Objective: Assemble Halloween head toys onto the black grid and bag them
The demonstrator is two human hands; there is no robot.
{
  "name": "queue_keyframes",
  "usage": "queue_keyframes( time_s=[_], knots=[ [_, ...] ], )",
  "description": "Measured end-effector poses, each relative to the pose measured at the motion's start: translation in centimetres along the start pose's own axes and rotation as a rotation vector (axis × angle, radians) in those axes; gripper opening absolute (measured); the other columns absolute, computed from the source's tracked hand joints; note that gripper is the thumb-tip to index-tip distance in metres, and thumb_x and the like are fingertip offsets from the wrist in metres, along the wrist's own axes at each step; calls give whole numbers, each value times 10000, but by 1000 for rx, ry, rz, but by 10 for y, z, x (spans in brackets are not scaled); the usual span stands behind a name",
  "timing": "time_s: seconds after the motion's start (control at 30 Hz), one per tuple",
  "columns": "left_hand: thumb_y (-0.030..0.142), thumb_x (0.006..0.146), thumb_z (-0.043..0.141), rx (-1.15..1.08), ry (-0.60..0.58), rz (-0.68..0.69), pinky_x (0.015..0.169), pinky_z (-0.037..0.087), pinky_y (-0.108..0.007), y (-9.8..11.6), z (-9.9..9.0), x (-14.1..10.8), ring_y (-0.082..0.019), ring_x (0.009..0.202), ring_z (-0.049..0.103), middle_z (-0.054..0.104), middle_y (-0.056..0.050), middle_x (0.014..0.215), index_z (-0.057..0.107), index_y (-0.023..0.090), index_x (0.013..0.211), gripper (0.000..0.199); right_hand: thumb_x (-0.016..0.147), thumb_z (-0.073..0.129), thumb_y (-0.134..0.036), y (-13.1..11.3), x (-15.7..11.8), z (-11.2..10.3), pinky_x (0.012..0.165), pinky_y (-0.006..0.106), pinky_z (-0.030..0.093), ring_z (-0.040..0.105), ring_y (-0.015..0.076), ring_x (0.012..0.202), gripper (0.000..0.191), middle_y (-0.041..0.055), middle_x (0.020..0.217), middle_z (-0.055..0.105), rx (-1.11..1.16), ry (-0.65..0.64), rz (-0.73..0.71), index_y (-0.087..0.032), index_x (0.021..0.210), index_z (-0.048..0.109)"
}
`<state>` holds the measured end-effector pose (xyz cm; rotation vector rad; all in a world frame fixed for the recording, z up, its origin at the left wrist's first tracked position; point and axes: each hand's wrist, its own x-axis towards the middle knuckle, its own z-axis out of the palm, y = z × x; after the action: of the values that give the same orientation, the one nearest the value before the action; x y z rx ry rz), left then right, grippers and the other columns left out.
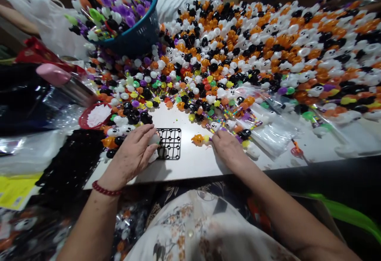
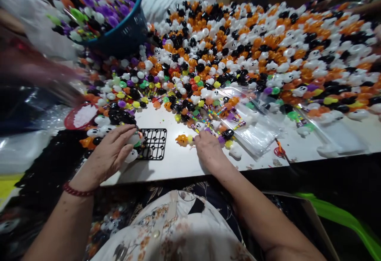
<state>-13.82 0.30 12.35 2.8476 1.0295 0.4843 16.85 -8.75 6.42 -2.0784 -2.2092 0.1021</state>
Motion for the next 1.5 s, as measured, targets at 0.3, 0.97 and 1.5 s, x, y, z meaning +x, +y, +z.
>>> queue_keyframes(
  time_s=[0.3, 0.97, 1.5],
  knots=[
    [320, 986, 399, 15, -11, 13, 1137, 373, -497, 0, 0, -1, -273, 1330, 435, 483, -144, 1412, 443, 184, 1376, 415, 859, 631, -269, -86, 85, 20, 725, 264, 446, 585, 154, 798, 190, 15, 891, 660, 1101, -83, 34, -160, 1007, 589],
    [363, 995, 382, -7, -54, -8, 1141, 369, -495, 2, -11, 6, -279, 1377, 392, 393, -143, 1508, 372, 198, 1458, 491, 794, 664, -215, -106, 131, 35, 719, 227, 422, 586, 152, 796, 233, -25, 848, 686, 1009, -185, -270, -169, 1019, 705],
    [420, 1009, 289, -98, -210, -43, 936, 498, -363, -12, -16, 37, -203, 1013, 577, 521, -97, 1149, 450, 195, 1391, 471, 830, 653, -260, -110, 129, 48, 703, 217, 407, 585, 146, 778, 151, -24, 806, 665, 1005, -148, -244, -165, 932, 711]
  ],
)
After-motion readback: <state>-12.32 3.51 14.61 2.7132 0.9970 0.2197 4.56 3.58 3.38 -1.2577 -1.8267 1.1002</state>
